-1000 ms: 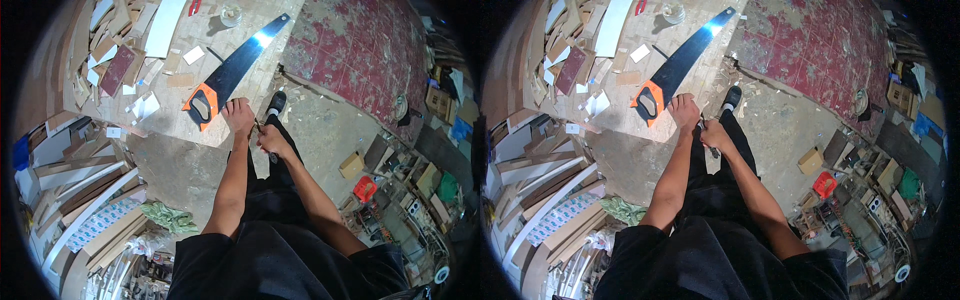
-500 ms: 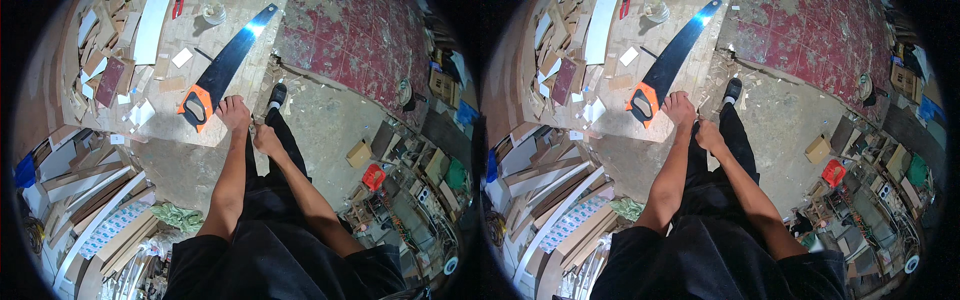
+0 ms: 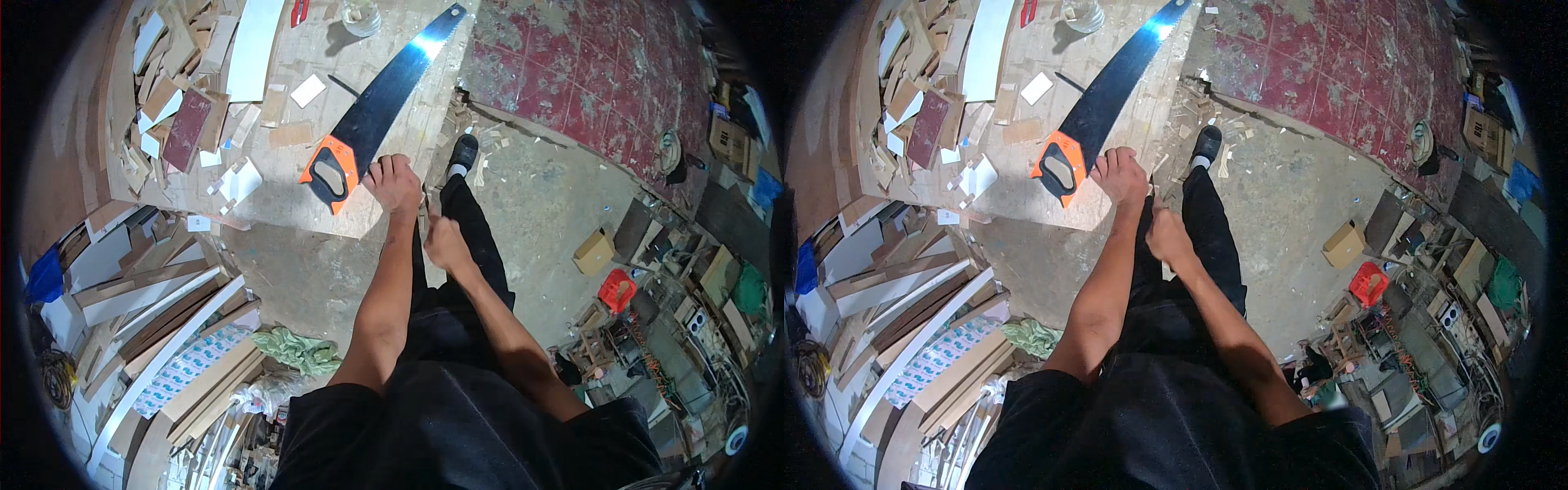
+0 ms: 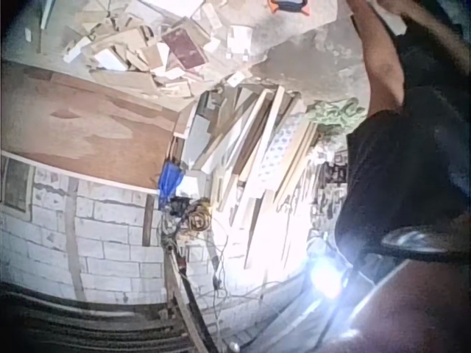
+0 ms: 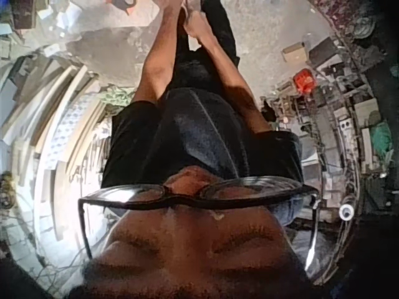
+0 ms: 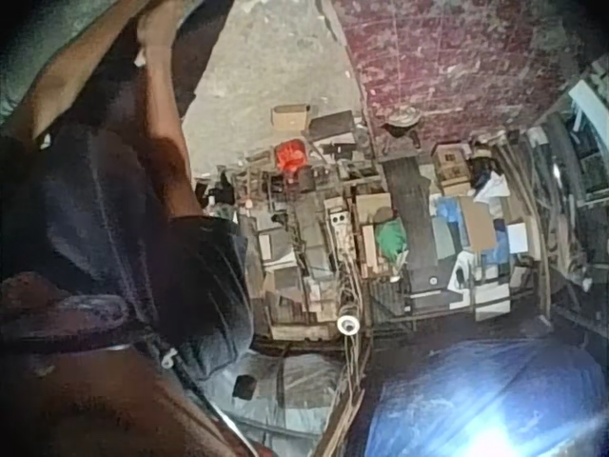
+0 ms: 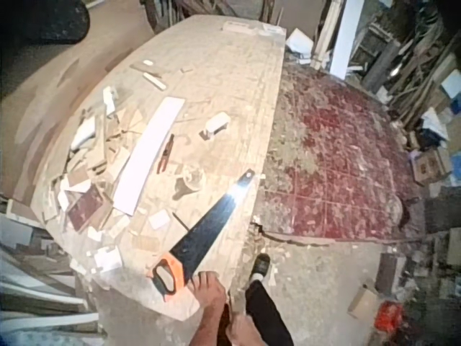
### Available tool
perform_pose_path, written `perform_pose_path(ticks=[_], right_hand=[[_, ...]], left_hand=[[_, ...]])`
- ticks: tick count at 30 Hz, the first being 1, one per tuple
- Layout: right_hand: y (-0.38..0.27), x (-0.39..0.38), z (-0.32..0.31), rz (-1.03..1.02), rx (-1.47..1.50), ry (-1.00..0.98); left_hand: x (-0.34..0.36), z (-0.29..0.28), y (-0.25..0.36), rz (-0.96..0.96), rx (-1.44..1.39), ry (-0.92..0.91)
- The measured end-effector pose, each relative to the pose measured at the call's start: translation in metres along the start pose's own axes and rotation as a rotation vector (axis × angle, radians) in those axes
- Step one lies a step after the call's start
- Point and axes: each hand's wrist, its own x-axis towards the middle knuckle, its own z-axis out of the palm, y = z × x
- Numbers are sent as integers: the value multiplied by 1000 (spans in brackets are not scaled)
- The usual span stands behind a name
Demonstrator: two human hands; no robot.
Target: Cutting and marking small wood pieces with a hand saw and a saw blade in a workshop environment.
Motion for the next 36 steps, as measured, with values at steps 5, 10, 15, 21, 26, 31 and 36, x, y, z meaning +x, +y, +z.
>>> perform_pose_path(ticks=[5, 10, 15, 21, 26, 31, 36], right_hand=[[8, 13, 1, 15, 12, 23], [2, -15, 5, -23, 12, 40], [7, -1, 2, 39, 16, -14], [6, -11, 3, 22, 25, 6], [-3, -20, 9, 19, 105, 79], [14, 5, 14, -34, 20, 66], [0, -28, 12, 66, 163, -17]], left_hand=[[4, 6, 6, 22, -11, 15], [-2, 1, -1, -4, 15, -5], [0, 7, 7, 23, -23, 28], [1, 6, 5, 18, 20, 22], [-2, 4, -2, 12, 32, 13], [1, 6, 8, 24, 31, 11], [-2, 3, -3, 12, 53, 18]])
